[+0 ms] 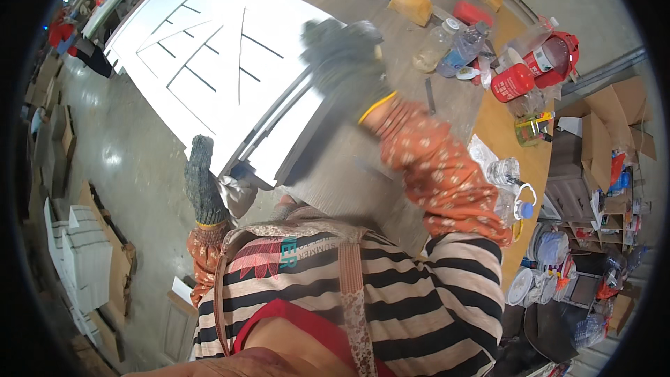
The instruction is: The person wipes the surface of several white wooden door panels with a cloth and stacks them on top of each other on a workbench.
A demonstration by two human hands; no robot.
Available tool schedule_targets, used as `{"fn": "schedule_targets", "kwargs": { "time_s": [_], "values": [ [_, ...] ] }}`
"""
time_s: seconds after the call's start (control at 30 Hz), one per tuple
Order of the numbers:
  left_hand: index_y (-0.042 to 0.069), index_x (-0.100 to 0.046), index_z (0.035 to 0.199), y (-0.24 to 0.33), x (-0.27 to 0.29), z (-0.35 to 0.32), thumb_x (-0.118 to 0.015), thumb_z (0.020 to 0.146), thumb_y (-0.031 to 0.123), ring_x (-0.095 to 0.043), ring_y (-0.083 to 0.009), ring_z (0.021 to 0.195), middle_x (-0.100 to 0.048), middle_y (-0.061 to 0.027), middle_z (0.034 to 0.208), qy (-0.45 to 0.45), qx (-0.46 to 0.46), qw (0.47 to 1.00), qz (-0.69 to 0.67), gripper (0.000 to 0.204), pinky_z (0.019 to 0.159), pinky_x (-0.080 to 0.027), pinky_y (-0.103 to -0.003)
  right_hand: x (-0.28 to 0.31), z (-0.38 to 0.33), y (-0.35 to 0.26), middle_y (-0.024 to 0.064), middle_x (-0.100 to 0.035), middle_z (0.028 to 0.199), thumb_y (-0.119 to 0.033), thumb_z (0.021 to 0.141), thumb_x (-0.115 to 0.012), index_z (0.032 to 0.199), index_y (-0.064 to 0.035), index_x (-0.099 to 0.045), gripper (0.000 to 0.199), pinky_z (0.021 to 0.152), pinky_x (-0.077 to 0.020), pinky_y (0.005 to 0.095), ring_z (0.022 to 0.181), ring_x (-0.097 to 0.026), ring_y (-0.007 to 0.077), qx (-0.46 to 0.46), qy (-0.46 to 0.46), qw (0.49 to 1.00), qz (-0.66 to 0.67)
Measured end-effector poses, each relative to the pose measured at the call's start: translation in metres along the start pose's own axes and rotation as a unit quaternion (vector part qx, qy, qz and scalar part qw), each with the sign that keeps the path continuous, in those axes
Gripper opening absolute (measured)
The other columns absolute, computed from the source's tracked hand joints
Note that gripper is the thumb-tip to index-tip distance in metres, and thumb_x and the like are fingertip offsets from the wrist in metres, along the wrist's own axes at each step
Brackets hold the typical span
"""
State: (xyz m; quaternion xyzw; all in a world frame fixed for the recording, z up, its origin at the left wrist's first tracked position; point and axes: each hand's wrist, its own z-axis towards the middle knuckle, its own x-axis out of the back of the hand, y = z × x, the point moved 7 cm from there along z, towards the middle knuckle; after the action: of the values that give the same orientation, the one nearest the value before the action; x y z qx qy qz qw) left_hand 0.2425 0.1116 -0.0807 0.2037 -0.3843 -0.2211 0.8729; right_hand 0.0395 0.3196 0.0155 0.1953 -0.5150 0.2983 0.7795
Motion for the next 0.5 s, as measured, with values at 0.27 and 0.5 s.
{"fn": "schedule_targets", "kwargs": {
  "time_s": [0.27,0.5],
  "values": [
    [-0.002,-0.059,0.128,-0.036,0.009,-0.01,-0.055,0.091,0.01,-0.055,-0.031,0.127,-0.061,-0.0178,0.132,-0.005,-0.013,0.998,0.063,0.039,0.111,-0.039,-0.043,0.018,-0.021,-0.056,0.0117,-0.057,0.096,-0.02,0.09,-0.062,0.11,-0.003,-0.061,0.027,0.074,-0.0535,0.0375,0.08,-0.059,0.0225,0.078,0.04,0.996,-0.012],
    [-0.004,-0.052,0.133,0.03,0.013,0.014,-0.063,0.087,0.009,-0.063,-0.0279,0.109,-0.064,-0.0178,0.12,-0.005,-0.074,0.997,0.034,0.049,0.1,-0.048,-0.039,0.014,-0.006,0.006,0.0152,-0.057,0.132,-0.029,0.096,-0.051,0.139,-0.0103,-0.049,0.047,0.103,-0.0394,0.0516,0.121,-0.054,0.0344,-0.033,-0.08,0.995,-0.041]
  ]
}}
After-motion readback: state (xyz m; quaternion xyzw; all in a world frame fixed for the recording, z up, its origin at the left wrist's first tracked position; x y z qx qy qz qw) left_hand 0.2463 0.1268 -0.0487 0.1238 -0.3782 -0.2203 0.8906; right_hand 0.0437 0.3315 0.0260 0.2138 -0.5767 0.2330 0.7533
